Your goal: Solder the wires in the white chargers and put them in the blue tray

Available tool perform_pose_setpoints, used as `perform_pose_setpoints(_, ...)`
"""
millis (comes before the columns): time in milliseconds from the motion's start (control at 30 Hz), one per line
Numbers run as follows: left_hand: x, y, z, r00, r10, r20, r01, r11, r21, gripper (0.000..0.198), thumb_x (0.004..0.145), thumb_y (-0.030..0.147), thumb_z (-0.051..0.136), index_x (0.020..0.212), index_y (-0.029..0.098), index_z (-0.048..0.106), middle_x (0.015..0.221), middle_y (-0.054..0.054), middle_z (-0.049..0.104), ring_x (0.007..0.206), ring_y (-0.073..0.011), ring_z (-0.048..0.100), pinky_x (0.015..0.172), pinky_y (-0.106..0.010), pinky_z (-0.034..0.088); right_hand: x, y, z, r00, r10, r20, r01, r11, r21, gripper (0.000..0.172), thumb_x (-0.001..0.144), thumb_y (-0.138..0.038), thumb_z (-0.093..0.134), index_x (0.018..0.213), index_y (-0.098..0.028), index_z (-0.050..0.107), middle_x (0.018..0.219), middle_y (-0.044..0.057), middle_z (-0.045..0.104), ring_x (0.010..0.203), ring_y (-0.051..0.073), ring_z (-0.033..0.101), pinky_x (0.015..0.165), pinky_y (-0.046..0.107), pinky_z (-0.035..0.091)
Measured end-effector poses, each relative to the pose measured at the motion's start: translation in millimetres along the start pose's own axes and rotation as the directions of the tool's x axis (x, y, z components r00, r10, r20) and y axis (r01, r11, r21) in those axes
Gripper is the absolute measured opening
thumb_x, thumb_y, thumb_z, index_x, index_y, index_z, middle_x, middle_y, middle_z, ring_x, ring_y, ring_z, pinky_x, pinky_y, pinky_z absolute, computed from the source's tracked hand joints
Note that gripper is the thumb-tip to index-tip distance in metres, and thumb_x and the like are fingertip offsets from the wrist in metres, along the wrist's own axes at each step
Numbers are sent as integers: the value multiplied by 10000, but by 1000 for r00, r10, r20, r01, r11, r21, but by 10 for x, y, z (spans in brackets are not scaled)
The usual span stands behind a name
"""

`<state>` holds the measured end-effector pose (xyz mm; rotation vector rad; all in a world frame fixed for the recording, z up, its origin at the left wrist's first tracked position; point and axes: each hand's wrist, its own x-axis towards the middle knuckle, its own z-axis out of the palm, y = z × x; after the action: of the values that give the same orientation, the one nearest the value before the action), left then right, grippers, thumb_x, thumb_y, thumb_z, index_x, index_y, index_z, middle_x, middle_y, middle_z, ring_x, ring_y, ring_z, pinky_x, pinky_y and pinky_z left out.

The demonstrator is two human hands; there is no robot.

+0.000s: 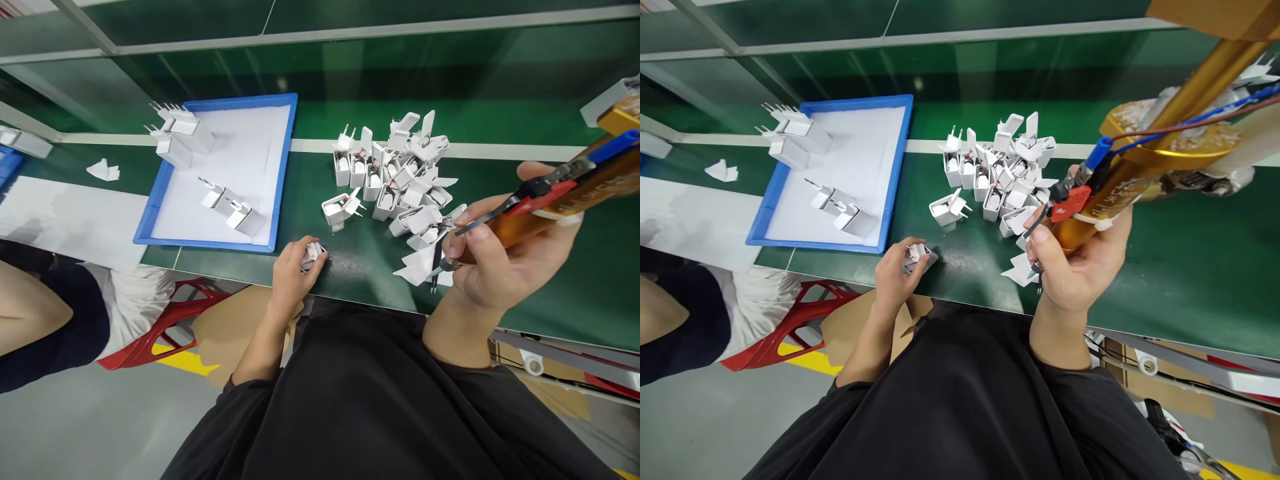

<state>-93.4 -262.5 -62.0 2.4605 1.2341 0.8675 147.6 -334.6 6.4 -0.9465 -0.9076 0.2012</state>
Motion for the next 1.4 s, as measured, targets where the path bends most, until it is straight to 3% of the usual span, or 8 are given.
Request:
perform_pose_setpoints(100,-31,15,46,997,-76,-3,76,997,-8,310,879,449,628,1071,206,604,978,-40,720,831,-155,663,780,-252,489,-10,12,0,1000,10,-21,-10,1000,7,478,656,-162,712,1119,-249,631,738,-21,626,415,70,484,276,160,344)
perform_pose_setpoints(233,-75,80,29,966,-176,190,152,979,134,445,914,477,559,1272,217,509,1102,-71,693,985,-219,654,770,-296,486,-25,20,-14,998,50,-32,-49,998,37,488,636,-158,727,1108,-245,642,759,-1,642,414,90,496,266,177,359)
perform_pose_setpoints(367,-39,21,-16,948,-62,311,-13,972,236,467,956,465,470,1312,162,453,1140,-116,663,979,-256,629,763,-346,466,-37,34,-58,996,63,-60,-61,998,30,499,595,-174,762,1077,-273,678,712,2,646,397,116,491,251,199,354)
perform_pose_setpoints(567,234,-468,-346,993,-116,-15,111,894,433,466,949,491,460,1224,119,516,1143,-184,637,980,-303,570,825,-414,420,-59,49,-93,986,131,-102,-126,990,57,519,545,-150,784,1042,-279,707,662,9,645,388,153,500,241,239,351)
perform_pose_setpoints(700,334,-698,-521,989,-139,-54,147,849,507,505,925,509,495,1249,125,543,1092,-194,608,1032,-331,535,865,-448,418,-77,27,-96,981,162,-105,-159,986,39,533,543,-166,795,1055,-290,712,634,5,641,358,150,474,245,256,337)
perform_pose_setpoints(800,316,-800,-531,985,-129,-119,170,868,466,545,887,510,562,1296,152,522,1285,-217,481,1200,-358,462,959,-481,412,-80,6,-87,978,177,-109,-178,984,1,531,539,-198,800,1052,-309,716,619,0,636,335,151,445,255,280,325)
perform_pose_setpoints(967,297,-959,-542,979,-202,28,186,938,294,724,903,485,545,1486,163,260,1287,-193,498,1130,-289,556,911,-407,486,-83,-18,-48,965,211,-152,-218,975,-31,531,504,-256,802,1022,-339,720,595,-3,619,337,179,432,272,323,306)
perform_pose_setpoints(1400,525,-987,-602,961,-278,-13,241,811,533,741,839,381,592,1499,170,327,1195,-174,550,1078,-328,504,913,-434,461,-147,-49,-15,959,225,-173,-247,961,-121,466,573,-309,733,1029,-402,709,618,18,563,397,223,414,349,437,277)
